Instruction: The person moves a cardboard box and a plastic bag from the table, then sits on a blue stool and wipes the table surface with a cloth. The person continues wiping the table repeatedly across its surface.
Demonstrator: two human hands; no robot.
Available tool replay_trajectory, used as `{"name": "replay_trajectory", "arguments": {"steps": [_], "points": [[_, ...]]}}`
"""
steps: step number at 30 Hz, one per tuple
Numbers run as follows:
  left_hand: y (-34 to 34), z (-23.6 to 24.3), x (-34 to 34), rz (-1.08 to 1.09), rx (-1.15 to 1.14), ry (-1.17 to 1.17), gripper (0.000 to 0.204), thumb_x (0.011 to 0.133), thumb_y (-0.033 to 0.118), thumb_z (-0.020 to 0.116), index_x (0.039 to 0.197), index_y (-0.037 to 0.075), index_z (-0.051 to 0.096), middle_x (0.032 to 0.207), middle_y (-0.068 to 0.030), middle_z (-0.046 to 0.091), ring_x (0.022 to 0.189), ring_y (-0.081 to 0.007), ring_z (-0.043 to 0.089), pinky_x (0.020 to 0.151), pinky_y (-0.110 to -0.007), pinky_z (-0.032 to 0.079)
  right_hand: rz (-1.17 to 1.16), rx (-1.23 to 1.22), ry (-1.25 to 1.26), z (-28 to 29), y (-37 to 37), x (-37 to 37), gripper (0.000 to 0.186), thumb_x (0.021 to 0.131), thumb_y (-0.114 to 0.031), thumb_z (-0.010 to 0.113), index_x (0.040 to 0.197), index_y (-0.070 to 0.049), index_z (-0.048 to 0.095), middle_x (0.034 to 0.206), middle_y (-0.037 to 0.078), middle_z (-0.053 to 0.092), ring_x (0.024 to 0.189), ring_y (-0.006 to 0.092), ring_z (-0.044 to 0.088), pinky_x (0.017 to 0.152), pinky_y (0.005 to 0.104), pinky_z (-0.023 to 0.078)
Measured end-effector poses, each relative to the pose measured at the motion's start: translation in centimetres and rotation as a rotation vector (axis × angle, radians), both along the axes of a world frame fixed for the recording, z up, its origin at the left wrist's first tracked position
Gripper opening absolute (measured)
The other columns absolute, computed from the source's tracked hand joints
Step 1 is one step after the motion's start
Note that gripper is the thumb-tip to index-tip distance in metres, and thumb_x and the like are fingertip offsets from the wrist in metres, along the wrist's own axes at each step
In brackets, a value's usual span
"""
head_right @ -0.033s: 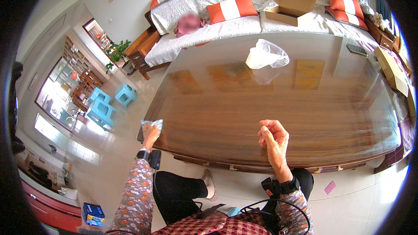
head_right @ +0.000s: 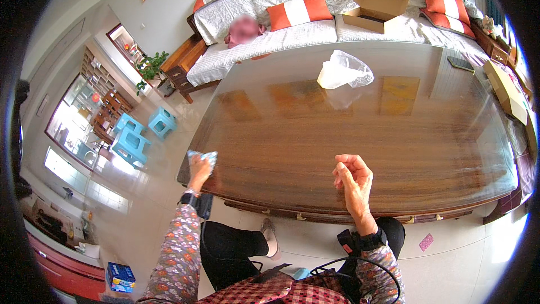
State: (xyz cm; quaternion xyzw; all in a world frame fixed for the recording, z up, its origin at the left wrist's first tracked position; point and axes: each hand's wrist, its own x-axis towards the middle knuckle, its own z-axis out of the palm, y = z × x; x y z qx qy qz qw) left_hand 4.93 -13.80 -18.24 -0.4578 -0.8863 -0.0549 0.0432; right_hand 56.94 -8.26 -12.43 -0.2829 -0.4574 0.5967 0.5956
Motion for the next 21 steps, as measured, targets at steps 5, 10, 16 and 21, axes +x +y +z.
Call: {"name": "replay_trajectory", "arguments": {"steps": [5, 10, 16, 21], "points": [[8.9, 1.2, 16.5, -0.593, 0.249, -0.154, 0.042, 0.088, 0.021, 0.049, 0.116, -0.010, 0.055, 0.119, -0.0292, 0.055, 0.117, -0.0451, 0.049, 0.108, -0.047, 0.035, -0.057, -0.005, -0.022, -0.3, 0.2, 0.0, 0.012, 0.095, -0.011, 0.061, 0.103, -0.003, 0.064, 0.076, 0.001, 0.062, 0.057, 0.0030, 0.050, 0.051, 0.0176, 0.041], [11.1, 1.3, 34.3, -1.185, 0.436, -0.006, 0.043, 0.087, 0.020, 0.054, 0.121, -0.007, 0.054, 0.130, -0.0286, 0.050, 0.127, -0.0408, 0.044, 0.112, -0.046, 0.031, -0.132, 0.030, 0.050, -1.1, 0.9, 0.3, 0.012, 0.094, -0.009, 0.061, 0.103, -0.002, 0.064, 0.075, 0.000, 0.061, 0.057, 0.0033, 0.049, 0.051, 0.0178, 0.039], [10.8, 1.7, 39.6, -1.373, 0.465, -0.181, 0.043, 0.087, 0.021, 0.057, 0.123, -0.003, 0.055, 0.129, -0.0286, 0.052, 0.127, -0.0406, 0.045, 0.112, -0.048, 0.032, -0.212, 0.050, 0.111, -1.4, 1.4, 0.7, 0.012, 0.094, -0.008, 0.060, 0.104, -0.001, 0.063, 0.074, -0.001, 0.059, 0.056, 0.0038, 0.046, 0.051, 0.0177, 0.037], [14.6, 2.6, 27.1, -0.981, 0.247, -0.307, 0.029, 0.088, 0.020, 0.052, 0.105, -0.003, 0.057, 0.111, -0.0237, 0.057, 0.107, -0.0396, 0.054, 0.094, -0.048, 0.043, -0.195, 0.021, 0.052, -1.2, 1.2, 0.5, 0.013, 0.095, -0.010, 0.060, 0.104, -0.002, 0.063, 0.071, 0.000, 0.059, 0.054, 0.0021, 0.045, 0.048, 0.0169, 0.036]]}}
